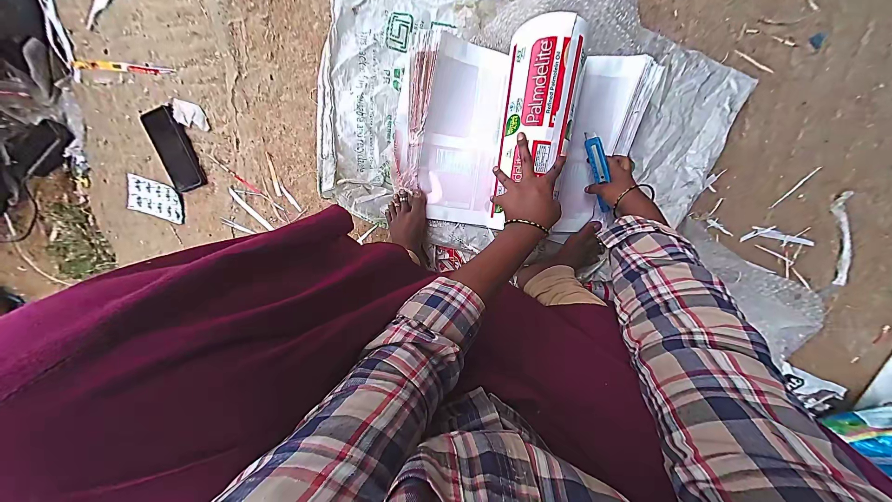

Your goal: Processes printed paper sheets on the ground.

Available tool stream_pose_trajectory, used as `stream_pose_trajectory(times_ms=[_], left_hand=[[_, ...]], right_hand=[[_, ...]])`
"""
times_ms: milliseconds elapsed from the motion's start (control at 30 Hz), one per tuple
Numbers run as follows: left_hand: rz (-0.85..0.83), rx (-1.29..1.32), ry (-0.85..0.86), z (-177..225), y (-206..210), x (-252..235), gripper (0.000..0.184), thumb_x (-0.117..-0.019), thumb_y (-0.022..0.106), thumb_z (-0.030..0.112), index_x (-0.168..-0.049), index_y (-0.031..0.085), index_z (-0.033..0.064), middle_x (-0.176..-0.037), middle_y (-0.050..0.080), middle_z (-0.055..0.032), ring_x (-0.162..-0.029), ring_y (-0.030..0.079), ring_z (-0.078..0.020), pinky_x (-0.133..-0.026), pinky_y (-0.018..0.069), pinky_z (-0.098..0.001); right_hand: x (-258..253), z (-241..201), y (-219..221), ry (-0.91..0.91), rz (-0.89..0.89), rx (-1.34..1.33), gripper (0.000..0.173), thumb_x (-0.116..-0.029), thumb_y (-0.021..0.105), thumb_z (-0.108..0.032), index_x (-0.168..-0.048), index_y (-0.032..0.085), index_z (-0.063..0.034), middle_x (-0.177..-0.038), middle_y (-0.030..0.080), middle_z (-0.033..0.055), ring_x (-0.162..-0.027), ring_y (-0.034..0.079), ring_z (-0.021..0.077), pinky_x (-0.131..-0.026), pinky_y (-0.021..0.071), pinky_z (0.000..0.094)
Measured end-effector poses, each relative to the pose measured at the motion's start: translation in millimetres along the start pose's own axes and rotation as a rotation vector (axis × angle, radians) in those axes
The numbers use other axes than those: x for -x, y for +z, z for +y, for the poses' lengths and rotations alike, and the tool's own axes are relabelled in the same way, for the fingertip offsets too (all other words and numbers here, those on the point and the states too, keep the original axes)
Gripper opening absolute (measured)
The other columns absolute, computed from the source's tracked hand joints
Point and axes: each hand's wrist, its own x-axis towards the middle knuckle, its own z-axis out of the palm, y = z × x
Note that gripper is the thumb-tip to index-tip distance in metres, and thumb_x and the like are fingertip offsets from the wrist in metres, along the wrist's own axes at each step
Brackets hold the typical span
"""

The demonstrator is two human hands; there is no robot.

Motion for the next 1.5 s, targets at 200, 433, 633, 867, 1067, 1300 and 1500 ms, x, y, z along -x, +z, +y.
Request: stream_pose_trajectory(times_ms=[200,433,633,867,1067,1300,1500], left_hand=[[-0.037,-0.080,0.002,4,0,-2,0.086,-0.0850,0.075,0.024,-0.155,0.035,0.0548,-0.170,-0.025,-0.0170,-0.142,0.028,-0.0646,-0.079,0.0527,-0.0742],[0.049,-0.007,0.189,-27,-2,11,0.052,-0.0934,0.065,0.029,-0.143,0.060,0.0437,-0.174,-0.004,-0.0125,-0.153,0.022,-0.0511,-0.086,0.0567,-0.0617],[0.060,0.179,0.335,-37,13,25,0.045,-0.0983,0.069,0.026,-0.140,0.059,0.0123,-0.159,0.036,-0.0287,-0.118,0.064,-0.0446,-0.092,0.0565,-0.0540],[0.061,0.095,0.285,-36,4,23,0.034,-0.1011,0.058,0.019,-0.134,0.064,0.0206,-0.173,0.009,-0.0146,-0.136,0.051,-0.0478,-0.090,0.0564,-0.0563],[0.105,-0.060,0.356,-39,4,27,0.038,-0.1045,0.052,0.026,-0.141,0.062,0.0249,-0.172,0.014,-0.0181,-0.131,0.053,-0.0504,-0.081,0.0574,-0.0562],[0.061,-0.293,0.578,-49,-8,21,0.027,-0.1056,0.050,0.009,-0.124,0.070,0.0068,-0.175,0.005,-0.0065,-0.158,0.017,-0.0415,-0.091,0.0577,-0.0534],[0.051,-0.284,0.430,-115,-23,13,0.031,-0.1068,0.046,0.016,-0.122,0.070,0.0032,-0.173,0.015,-0.0124,-0.157,0.020,-0.0433,-0.109,0.0450,-0.0592]], right_hand=[[1,2,4,-0.010,0.019,-0.001,0.074,-0.0839,0.074,0.008,-0.152,0.045,-0.0005,-0.161,0.027,0.0290,-0.145,0.037,0.0431,-0.113,0.0405,0.0549],[1,8,9,-0.015,0.031,-0.052,0.079,-0.0828,0.074,0.008,-0.155,0.042,-0.0007,-0.163,0.023,0.0278,-0.145,0.037,0.0418,-0.113,0.0411,0.0541],[2,16,16,-0.034,0.065,-0.065,0.080,-0.0806,0.075,0.008,-0.154,0.045,-0.0027,-0.164,0.022,0.0283,-0.146,0.036,0.0418,-0.113,0.0411,0.0541],[11,9,19,0.009,0.071,-0.056,0.079,-0.0813,0.075,0.007,-0.154,0.047,-0.0081,-0.167,0.019,0.0252,-0.145,0.038,0.0442,-0.111,0.0419,0.0590],[16,3,22,0.022,0.128,-0.014,0.076,-0.0823,0.074,0.003,-0.153,0.051,-0.0118,-0.168,0.022,0.0217,-0.140,0.045,0.0453,-0.106,0.0451,0.0624],[26,-11,30,0.057,0.202,0.079,0.073,-0.0850,0.072,-0.001,-0.153,0.052,-0.0159,-0.169,0.023,0.0202,-0.133,0.050,0.0506,-0.102,0.0453,0.0663],[33,-11,32,0.078,0.222,0.085,0.073,-0.0855,0.073,-0.002,-0.153,0.052,-0.0196,-0.170,0.022,0.0189,-0.133,0.048,0.0530,-0.101,0.0448,0.0680]])
